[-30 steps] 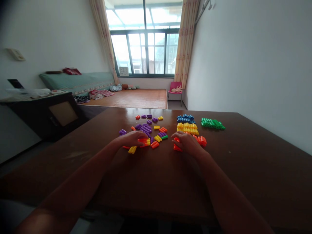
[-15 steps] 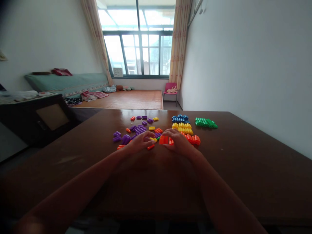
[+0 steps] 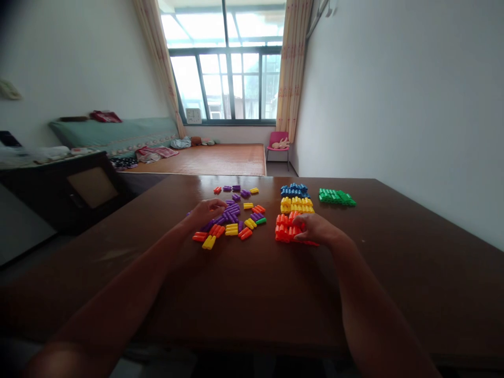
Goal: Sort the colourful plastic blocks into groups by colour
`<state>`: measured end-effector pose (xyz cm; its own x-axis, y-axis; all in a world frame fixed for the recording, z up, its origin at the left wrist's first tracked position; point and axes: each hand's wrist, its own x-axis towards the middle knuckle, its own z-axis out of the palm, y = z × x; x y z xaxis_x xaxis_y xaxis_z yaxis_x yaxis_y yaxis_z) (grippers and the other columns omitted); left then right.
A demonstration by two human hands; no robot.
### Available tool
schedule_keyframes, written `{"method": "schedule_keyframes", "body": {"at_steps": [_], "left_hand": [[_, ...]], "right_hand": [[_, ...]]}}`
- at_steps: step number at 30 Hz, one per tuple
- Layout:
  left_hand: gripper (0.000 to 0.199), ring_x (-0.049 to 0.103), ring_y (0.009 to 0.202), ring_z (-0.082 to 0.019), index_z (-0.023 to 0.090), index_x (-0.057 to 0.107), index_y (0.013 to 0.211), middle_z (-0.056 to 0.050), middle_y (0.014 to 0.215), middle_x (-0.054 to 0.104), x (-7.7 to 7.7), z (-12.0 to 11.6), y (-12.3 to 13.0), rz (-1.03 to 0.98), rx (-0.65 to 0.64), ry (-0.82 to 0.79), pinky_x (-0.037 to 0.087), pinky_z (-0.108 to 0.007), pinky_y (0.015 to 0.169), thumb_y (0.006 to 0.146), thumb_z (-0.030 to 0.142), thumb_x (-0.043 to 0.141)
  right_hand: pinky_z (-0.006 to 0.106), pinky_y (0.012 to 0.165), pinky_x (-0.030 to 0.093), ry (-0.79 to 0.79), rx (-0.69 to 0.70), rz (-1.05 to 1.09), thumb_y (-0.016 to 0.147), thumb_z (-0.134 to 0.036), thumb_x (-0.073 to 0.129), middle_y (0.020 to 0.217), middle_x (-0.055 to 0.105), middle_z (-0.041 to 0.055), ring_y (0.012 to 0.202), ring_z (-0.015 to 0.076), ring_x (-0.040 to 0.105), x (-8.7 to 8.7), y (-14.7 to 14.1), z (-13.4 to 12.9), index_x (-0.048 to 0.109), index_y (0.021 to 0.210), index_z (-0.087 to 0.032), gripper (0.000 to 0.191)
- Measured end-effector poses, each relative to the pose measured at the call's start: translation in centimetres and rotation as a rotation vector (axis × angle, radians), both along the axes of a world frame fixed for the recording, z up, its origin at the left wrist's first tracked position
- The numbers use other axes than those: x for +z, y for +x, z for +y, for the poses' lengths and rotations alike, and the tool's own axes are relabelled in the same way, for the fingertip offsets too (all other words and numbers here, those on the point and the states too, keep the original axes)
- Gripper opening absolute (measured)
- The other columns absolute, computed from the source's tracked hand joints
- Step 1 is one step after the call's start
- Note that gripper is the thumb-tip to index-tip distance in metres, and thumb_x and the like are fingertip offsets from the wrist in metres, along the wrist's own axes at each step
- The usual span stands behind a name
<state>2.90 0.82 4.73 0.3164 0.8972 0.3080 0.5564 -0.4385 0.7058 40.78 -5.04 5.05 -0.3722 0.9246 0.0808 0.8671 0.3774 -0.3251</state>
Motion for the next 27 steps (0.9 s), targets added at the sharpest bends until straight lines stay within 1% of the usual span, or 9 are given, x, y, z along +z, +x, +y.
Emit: {"method": "schedule_keyframes", "body": {"at_steps": [2, 5, 9, 13, 16, 18, 20, 24, 27], "left_hand": [[0.033, 0.062, 0.076, -0.018, 0.016, 0.071, 0.092, -0.004, 0.083, 0.070, 0.4, 0.0, -0.9, 0.148, -0.049, -0.010, 0.047, -0.027, 0.069, 0.077, 0.043, 0.057], [0.030, 0.061, 0.074, -0.017, 0.020, 0.072, 0.091, -0.002, 0.081, 0.070, 0.8, -0.3, -1.5, 0.377, -0.184, -0.084, 0.045, -0.024, 0.068, 0.074, 0.042, 0.061], [0.033, 0.060, 0.081, -0.021, 0.023, 0.072, 0.088, -0.004, 0.091, 0.067, 0.5, -1.0, -0.9, 0.669, -0.184, -0.047, 0.043, -0.025, 0.070, 0.061, 0.043, 0.074], [0.035, 0.058, 0.087, -0.023, 0.023, 0.071, 0.095, -0.006, 0.099, 0.064, 0.0, -1.2, -0.5, 0.777, -0.233, 0.004, 0.043, -0.027, 0.074, 0.061, 0.032, 0.072], [0.033, 0.058, 0.085, -0.021, 0.021, 0.072, 0.096, -0.006, 0.099, 0.064, 0.1, -1.1, -0.4, 0.712, -0.233, 0.023, 0.044, -0.028, 0.075, 0.065, 0.020, 0.064], [0.036, 0.059, 0.084, -0.021, 0.019, 0.071, 0.102, -0.006, 0.098, 0.065, 0.1, -1.2, 0.1, 0.568, -0.202, 0.041, 0.045, -0.028, 0.076, 0.068, 0.017, 0.058], [0.040, 0.059, 0.081, -0.019, 0.018, 0.069, 0.112, -0.005, 0.093, 0.066, 0.1, -1.5, 1.1, 0.355, -0.213, 0.002, 0.046, -0.028, 0.073, 0.074, 0.020, 0.055], [0.049, 0.061, 0.076, -0.016, 0.016, 0.060, 0.125, -0.003, 0.085, 0.067, -0.2, -2.6, 3.5, -0.015, -0.414, -0.210, 0.047, -0.026, 0.067, 0.078, 0.030, 0.062], [0.058, 0.063, 0.078, -0.015, 0.018, 0.053, 0.131, -0.004, 0.090, 0.069, -0.5, -3.4, 4.8, -0.118, -0.526, -0.333, 0.048, -0.025, 0.068, 0.076, 0.029, 0.067]], "right_hand": [[0.027, 0.065, 0.045, 0.029, -0.018, 0.015, 0.070, -0.040, 0.071, 0.080, 0.070, 0.0015, 0.071, 0.0182, 0.062, 0.1, 0.0, 0.1, 0.070, 0.088, -0.023, 0.025], [0.027, 0.063, 0.044, 0.101, -0.018, 0.062, 0.078, -0.047, 0.062, 0.083, 0.070, 0.0027, 0.068, 0.0166, 0.061, 0.3, -0.4, 0.1, 0.069, 0.087, -0.023, 0.027], [0.027, 0.063, 0.043, 0.140, 0.017, 0.071, 0.084, -0.043, 0.056, 0.082, 0.071, 0.0036, 0.068, 0.0161, 0.060, 0.3, -1.8, -0.2, 0.070, 0.087, -0.022, 0.025], [0.027, 0.065, 0.042, 0.173, 0.074, 0.042, 0.086, -0.039, 0.052, 0.083, 0.070, 0.0038, 0.073, 0.0171, 0.061, -0.1, -3.1, -0.3, 0.069, 0.087, -0.022, 0.024], [0.029, 0.068, 0.044, 0.219, 0.113, 0.053, 0.089, -0.038, 0.049, 0.085, 0.069, 0.0040, 0.077, 0.0179, 0.062, -0.6, -4.2, -0.2, 0.067, 0.089, -0.022, 0.024], [0.030, 0.072, 0.046, 0.241, 0.144, 0.110, 0.090, -0.037, 0.048, 0.090, 0.068, 0.0041, 0.078, 0.0175, 0.062, -1.0, -5.1, -0.3, 0.066, 0.092, -0.023, 0.023], [0.030, 0.073, 0.048, 0.250, 0.182, 0.200, 0.090, -0.037, 0.048, 0.100, 0.066, 0.0048, 0.076, 0.0155, 0.062, -1.4, -6.3, -0.6, 0.065, 0.100, -0.023, 0.023], [0.030, 0.071, 0.052, 0.231, 0.303, 0.378, 0.089, -0.035, 0.053, 0.126, 0.056, 0.0076, 0.072, 0.0118, 0.060, -1.8, -8.9, -1.7, 0.054, 0.125, -0.028, 0.037], [0.030, 0.072, 0.052, 0.151, 0.407, 0.440, 0.086, -0.037, 0.059, 0.126, 0.055, 0.0076, 0.078, 0.0132, 0.060, -1.3, -10.1, -2.7, 0.055, 0.126, -0.029, 0.041]]}}
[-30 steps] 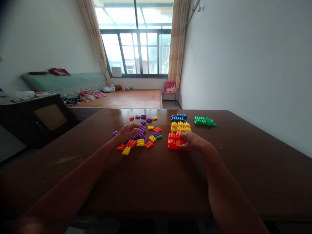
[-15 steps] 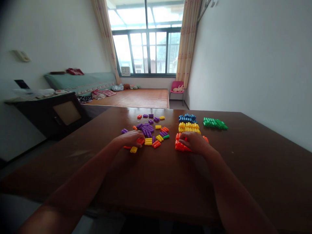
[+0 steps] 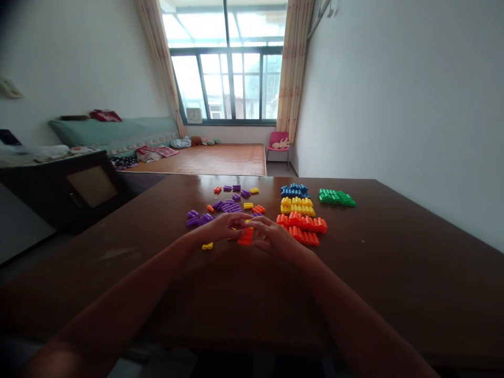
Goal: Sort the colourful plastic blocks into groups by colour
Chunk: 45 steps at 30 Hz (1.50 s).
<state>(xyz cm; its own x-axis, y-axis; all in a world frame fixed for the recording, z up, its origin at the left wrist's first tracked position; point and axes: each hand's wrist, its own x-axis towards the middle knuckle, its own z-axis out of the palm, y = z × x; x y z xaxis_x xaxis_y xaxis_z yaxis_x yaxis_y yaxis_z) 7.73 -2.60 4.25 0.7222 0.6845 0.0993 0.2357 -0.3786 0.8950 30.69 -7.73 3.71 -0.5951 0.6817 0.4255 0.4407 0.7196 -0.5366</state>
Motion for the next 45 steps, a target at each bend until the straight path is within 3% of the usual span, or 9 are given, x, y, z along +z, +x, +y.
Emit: {"method": "schedule_keyframes", "body": {"at_steps": [5, 11, 14, 21, 26, 30, 34, 40, 45], "left_hand": [[0.064, 0.065, 0.084, -0.018, 0.018, 0.050, 0.131, -0.007, 0.095, 0.070, -0.8, -0.6, 1.2, -0.099, -0.056, -0.146, 0.050, -0.029, 0.075, 0.073, 0.030, 0.073], [0.063, 0.065, 0.087, -0.019, 0.018, 0.055, 0.125, -0.008, 0.102, 0.066, -1.6, -0.8, 1.8, -0.140, 0.055, -0.130, 0.051, -0.032, 0.078, 0.069, 0.033, 0.078], [0.058, 0.065, 0.085, -0.018, 0.018, 0.057, 0.123, -0.010, 0.108, 0.065, -1.4, -0.6, 1.5, -0.140, 0.090, -0.137, 0.052, -0.033, 0.078, 0.071, 0.034, 0.077], [0.048, 0.064, 0.095, -0.020, 0.016, 0.064, 0.111, -0.011, 0.116, 0.064, -0.1, -0.5, 0.9, -0.161, 0.169, -0.164, 0.052, -0.035, 0.082, 0.070, 0.038, 0.077], [0.048, 0.066, 0.093, -0.022, 0.015, 0.062, 0.113, -0.010, 0.103, 0.069, -0.3, -0.1, 0.5, -0.120, 0.181, -0.171, 0.052, -0.035, 0.080, 0.073, 0.040, 0.073], [0.042, 0.066, 0.092, -0.022, 0.014, 0.062, 0.111, -0.012, 0.110, 0.067, -1.3, 1.4, -0.3, -0.089, 0.225, -0.004, 0.053, -0.035, 0.079, 0.077, 0.039, 0.068], [0.031, 0.065, 0.091, -0.021, 0.016, 0.066, 0.104, -0.008, 0.107, 0.068, -1.9, 1.8, -0.7, 0.041, 0.303, 0.305, 0.052, -0.034, 0.082, 0.083, 0.038, 0.059], [0.037, 0.058, 0.106, -0.023, 0.025, 0.065, 0.115, -0.006, 0.118, 0.063, -2.2, -0.1, 0.3, 0.380, 0.107, 0.689, 0.046, -0.034, 0.092, 0.082, 0.042, 0.062], [0.030, 0.057, 0.103, -0.023, 0.025, 0.065, 0.114, -0.006, 0.114, 0.065, -2.7, -0.3, 0.5, 0.518, 0.117, 0.832, 0.046, -0.035, 0.091, 0.086, 0.031, 0.056]], "right_hand": [[0.026, 0.064, 0.049, -0.151, -0.026, 0.046, 0.085, -0.039, 0.060, 0.095, 0.064, 0.0044, 0.071, 0.0124, 0.058, 0.6, -0.2, -0.5, 0.065, 0.099, -0.021, 0.023], [0.023, 0.058, 0.046, -0.279, -0.081, 0.038, 0.081, -0.039, 0.062, 0.073, 0.062, -0.0002, 0.066, 0.0124, 0.058, 0.5, 0.6, 0.1, 0.060, 0.085, -0.018, 0.021], [0.023, 0.060, 0.047, -0.304, -0.150, -0.034, 0.077, -0.035, 0.064, 0.076, 0.064, 0.0000, 0.069, 0.0129, 0.059, 1.1, 3.4, 1.0, 0.061, 0.086, -0.018, 0.019], [0.023, 0.055, 0.049, -0.420, -0.597, -0.097, 0.069, -0.034, 0.067, 0.080, 0.068, 0.0047, 0.066, 0.0150, 0.062, 1.9, 13.7, 3.0, 0.059, 0.085, -0.016, 0.024], [0.023, 0.052, 0.047, -0.552, -0.709, -0.241, 0.066, -0.023, 0.067, 0.075, 0.068, 0.0033, 0.061, 0.0154, 0.063, 1.0, 14.0, 3.1, 0.057, 0.082, -0.017, 0.020], [0.023, 0.050, 0.043, -0.569, -0.705, -0.343, 0.072, -0.030, 0.065, 0.063, 0.065, 0.0018, 0.055, 0.0157, 0.061, 1.5, 12.6, 2.7, 0.058, 0.081, -0.018, 0.017], [0.023, 0.052, 0.037, -0.334, -0.727, -0.511, 0.077, -0.041, 0.061, 0.067, 0.067, 0.0033, 0.061, 0.0149, 0.060, 2.1, 11.8, 2.7, 0.061, 0.073, -0.019, 0.023], [0.023, 0.055, 0.032, -0.057, -0.755, -0.446, 0.083, -0.043, 0.052, 0.072, 0.067, 0.0031, 0.061, 0.0128, 0.055, 1.8, 10.0, 3.0, 0.062, 0.076, -0.020, 0.026], [0.025, 0.055, 0.031, -0.006, -0.749, -0.369, 0.084, -0.045, 0.051, 0.067, 0.065, 0.0024, 0.058, 0.0136, 0.054, 1.6, 9.3, 2.9, 0.064, 0.078, -0.021, 0.028]]}}
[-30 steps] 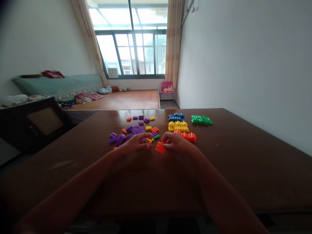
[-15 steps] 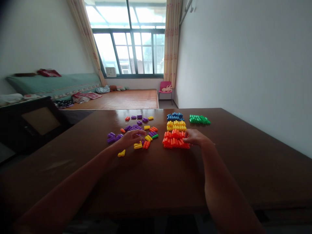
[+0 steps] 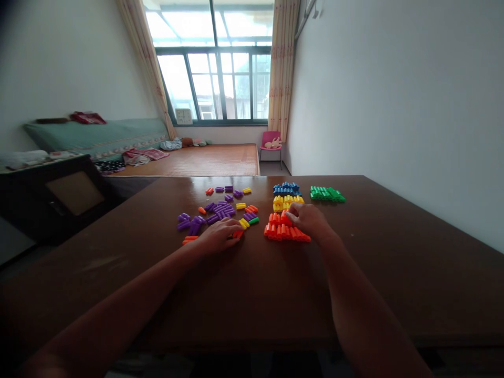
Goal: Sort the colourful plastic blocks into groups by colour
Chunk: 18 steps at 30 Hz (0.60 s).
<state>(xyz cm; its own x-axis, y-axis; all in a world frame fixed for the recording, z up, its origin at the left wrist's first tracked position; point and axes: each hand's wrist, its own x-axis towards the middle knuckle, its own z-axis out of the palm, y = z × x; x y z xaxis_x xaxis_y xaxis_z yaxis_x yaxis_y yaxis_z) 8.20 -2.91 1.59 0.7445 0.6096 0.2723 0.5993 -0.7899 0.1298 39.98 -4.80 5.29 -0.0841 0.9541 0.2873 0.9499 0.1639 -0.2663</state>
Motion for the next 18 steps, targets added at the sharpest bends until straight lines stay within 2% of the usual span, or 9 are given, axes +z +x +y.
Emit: {"method": "schedule_keyframes", "body": {"at_steps": [4, 7, 11, 13, 16, 18], "left_hand": [[0.027, 0.060, 0.095, -0.022, 0.022, 0.066, 0.110, -0.007, 0.105, 0.068, -0.2, 0.5, -0.2, -0.007, 0.033, 0.038, 0.047, -0.034, 0.087, 0.088, 0.022, 0.049], [0.028, 0.061, 0.094, -0.022, 0.020, 0.066, 0.109, -0.007, 0.102, 0.069, -0.1, 0.6, 0.0, -0.117, 0.077, 0.004, 0.047, -0.034, 0.087, 0.085, 0.017, 0.050], [0.031, 0.062, 0.087, -0.016, 0.020, 0.063, 0.111, -0.005, 0.104, 0.067, 0.6, -0.2, 0.9, -0.386, 0.011, -0.196, 0.050, -0.028, 0.080, 0.082, 0.015, 0.053], [0.028, 0.062, 0.081, -0.014, 0.019, 0.062, 0.107, -0.004, 0.099, 0.067, 0.9, -0.8, 1.5, -0.489, -0.036, -0.319, 0.050, -0.026, 0.074, 0.080, 0.016, 0.056], [0.023, 0.061, 0.078, -0.013, 0.017, 0.058, 0.100, -0.003, 0.093, 0.065, 1.1, -1.5, 2.1, -0.600, -0.071, -0.472, 0.051, -0.026, 0.072, 0.078, 0.019, 0.061], [0.024, 0.062, 0.079, -0.013, 0.017, 0.056, 0.100, -0.003, 0.092, 0.064, 1.0, -1.6, 2.1, -0.650, -0.073, -0.534, 0.052, -0.026, 0.073, 0.078, 0.021, 0.063]], "right_hand": [[0.025, 0.057, 0.035, 0.062, 0.037, 0.058, 0.085, -0.043, 0.052, 0.069, 0.066, 0.0028, 0.061, 0.0148, 0.056, -0.2, -0.3, 0.2, 0.065, 0.082, -0.021, 0.026], [0.026, 0.060, 0.039, 0.119, 0.135, 0.140, 0.086, -0.040, 0.053, 0.076, 0.067, 0.0027, 0.063, 0.0144, 0.057, -0.3, -1.8, 0.0, 0.064, 0.086, -0.021, 0.023], [0.026, 0.068, 0.045, 0.079, 0.436, 0.293, 0.088, -0.040, 0.054, 0.095, 0.068, 0.0038, 0.071, 0.0134, 0.059, -0.9, -5.6, -1.1, 0.064, 0.097, -0.021, 0.024], [0.026, 0.067, 0.046, 0.004, 0.542, 0.340, 0.087, -0.042, 0.056, 0.094, 0.067, 0.0034, 0.073, 0.0136, 0.059, -1.4, -7.5, -1.8, 0.063, 0.101, -0.021, 0.027], [0.025, 0.063, 0.045, -0.082, 0.579, 0.372, 0.085, -0.043, 0.057, 0.083, 0.067, 0.0016, 0.069, 0.0135, 0.059, -1.5, -8.9, -2.4, 0.062, 0.099, -0.021, 0.027], [0.025, 0.062, 0.045, -0.112, 0.566, 0.373, 0.085, -0.042, 0.058, 0.081, 0.067, 0.0011, 0.069, 0.0135, 0.059, -1.0, -8.4, -2.5, 0.062, 0.096, -0.020, 0.024]]}}
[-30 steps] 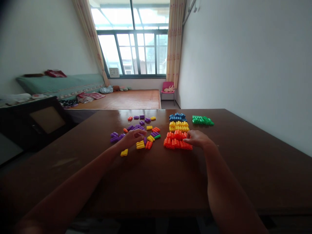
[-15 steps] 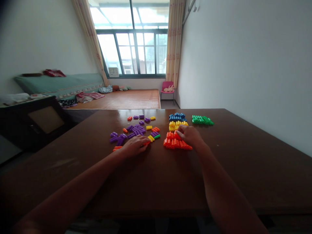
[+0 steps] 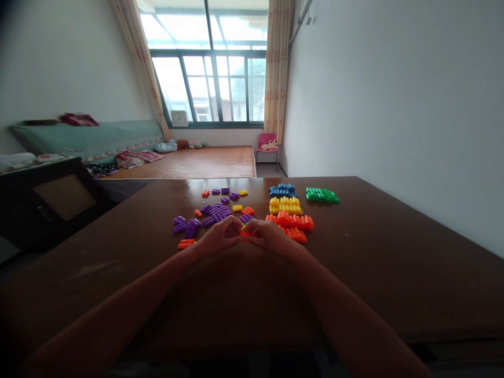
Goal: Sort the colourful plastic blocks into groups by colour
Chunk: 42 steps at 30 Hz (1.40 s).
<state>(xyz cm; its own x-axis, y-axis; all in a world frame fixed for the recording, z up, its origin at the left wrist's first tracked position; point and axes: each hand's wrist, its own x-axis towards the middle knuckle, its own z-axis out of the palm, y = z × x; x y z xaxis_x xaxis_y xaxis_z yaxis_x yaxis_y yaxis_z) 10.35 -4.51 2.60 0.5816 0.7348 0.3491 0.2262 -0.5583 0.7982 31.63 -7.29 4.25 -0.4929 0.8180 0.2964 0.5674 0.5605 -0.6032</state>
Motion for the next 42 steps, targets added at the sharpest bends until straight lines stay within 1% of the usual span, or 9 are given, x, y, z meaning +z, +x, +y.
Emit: {"method": "schedule_keyframes", "body": {"at_steps": [6, 10, 13, 17, 22, 27, 33, 38, 42], "left_hand": [[0.029, 0.063, 0.087, -0.016, 0.019, 0.060, 0.110, -0.006, 0.103, 0.065, 0.0, 0.5, -0.5, 0.063, 0.025, 0.017, 0.053, -0.029, 0.075, 0.082, 0.029, 0.061], [0.029, 0.063, 0.089, -0.017, 0.019, 0.062, 0.110, -0.008, 0.109, 0.064, 0.1, 0.6, -0.7, 0.111, 0.014, 0.048, 0.054, -0.029, 0.076, 0.085, 0.033, 0.058], [0.029, 0.064, 0.088, -0.016, 0.019, 0.063, 0.110, -0.007, 0.109, 0.065, 0.1, 0.6, -0.7, 0.147, 0.009, 0.058, 0.054, -0.028, 0.077, 0.085, 0.034, 0.056], [0.029, 0.063, 0.090, -0.017, 0.019, 0.064, 0.109, -0.007, 0.109, 0.066, 0.1, 0.6, -0.8, 0.187, 0.001, 0.081, 0.053, -0.028, 0.078, 0.086, 0.034, 0.054], [0.027, 0.064, 0.096, -0.018, 0.020, 0.064, 0.108, -0.005, 0.107, 0.068, 0.4, 1.7, -1.7, 0.179, 0.069, 0.157, 0.053, -0.031, 0.083, 0.086, 0.032, 0.053], [0.026, 0.063, 0.100, -0.020, 0.019, 0.065, 0.106, -0.007, 0.108, 0.068, 0.0, 3.6, -3.4, 0.168, 0.283, 0.254, 0.053, -0.034, 0.085, 0.088, 0.030, 0.050], [0.027, 0.057, 0.113, -0.024, 0.023, 0.066, 0.109, -0.006, 0.116, 0.066, -0.7, 4.1, -3.9, 0.434, 0.229, 0.422, 0.043, -0.040, 0.100, 0.089, 0.027, 0.050], [0.032, 0.054, 0.115, -0.023, 0.022, 0.064, 0.116, -0.008, 0.120, 0.064, 0.1, 5.2, -5.8, 0.566, 0.478, 0.427, 0.042, -0.038, 0.100, 0.091, 0.023, 0.042], [0.038, 0.045, 0.126, -0.030, 0.024, 0.059, 0.124, -0.009, 0.136, 0.054, -0.1, 6.7, -8.8, 0.756, 0.632, 0.307, 0.039, -0.046, 0.100, 0.089, 0.035, 0.047]], "right_hand": [[0.024, 0.057, 0.045, -0.164, -0.285, -0.041, 0.078, -0.043, 0.062, 0.073, 0.066, 0.0018, 0.064, 0.0137, 0.060, 2.4, 8.5, 1.2, 0.060, 0.088, -0.017, 0.028], [0.023, 0.055, 0.047, -0.434, -0.437, -0.159, 0.074, -0.038, 0.066, 0.070, 0.067, 0.0033, 0.060, 0.0140, 0.061, 2.3, 13.8, 1.6, 0.057, 0.080, -0.017, 0.024], [0.022, 0.052, 0.047, -0.553, -0.538, -0.293, 0.073, -0.031, 0.068, 0.067, 0.067, 0.0036, 0.058, 0.0140, 0.062, 1.9, 15.4, 1.7, 0.057, 0.078, -0.016, 0.019], [0.022, 0.051, 0.047, -0.621, -0.639, -0.349, 0.073, -0.030, 0.070, 0.065, 0.067, 0.0049, 0.058, 0.0154, 0.064, 1.3, 15.4, 1.8, 0.057, 0.077, -0.017, 0.019], [0.025, 0.051, 0.047, -0.599, -0.607, -0.298, 0.077, -0.041, 0.066, 0.064, 0.068, 0.0065, 0.057, 0.0170, 0.064, 0.8, 15.0, 2.0, 0.057, 0.073, -0.018, 0.026], [0.025, 0.052, 0.039, -0.339, -0.605, -0.491, 0.080, -0.042, 0.059, 0.064, 0.067, 0.0055, 0.056, 0.0160, 0.061, 1.5, 14.1, 2.2, 0.058, 0.064, -0.019, 0.028], [0.023, 0.054, 0.034, -0.166, -0.421, -0.439, 0.084, -0.041, 0.053, 0.064, 0.066, 0.0014, 0.057, 0.0128, 0.057, 1.7, 10.8, 2.0, 0.058, 0.071, -0.020, 0.026], [0.024, 0.055, 0.031, -0.030, -0.437, -0.482, 0.085, -0.042, 0.053, 0.063, 0.063, 0.0018, 0.056, 0.0124, 0.052, 1.3, 9.3, 2.3, 0.058, 0.072, -0.020, 0.026], [0.025, 0.055, 0.029, 0.044, -0.404, -0.474, 0.086, -0.043, 0.051, 0.064, 0.062, 0.0019, 0.056, 0.0126, 0.050, 1.1, 8.7, 2.4, 0.058, 0.073, -0.020, 0.027]]}}
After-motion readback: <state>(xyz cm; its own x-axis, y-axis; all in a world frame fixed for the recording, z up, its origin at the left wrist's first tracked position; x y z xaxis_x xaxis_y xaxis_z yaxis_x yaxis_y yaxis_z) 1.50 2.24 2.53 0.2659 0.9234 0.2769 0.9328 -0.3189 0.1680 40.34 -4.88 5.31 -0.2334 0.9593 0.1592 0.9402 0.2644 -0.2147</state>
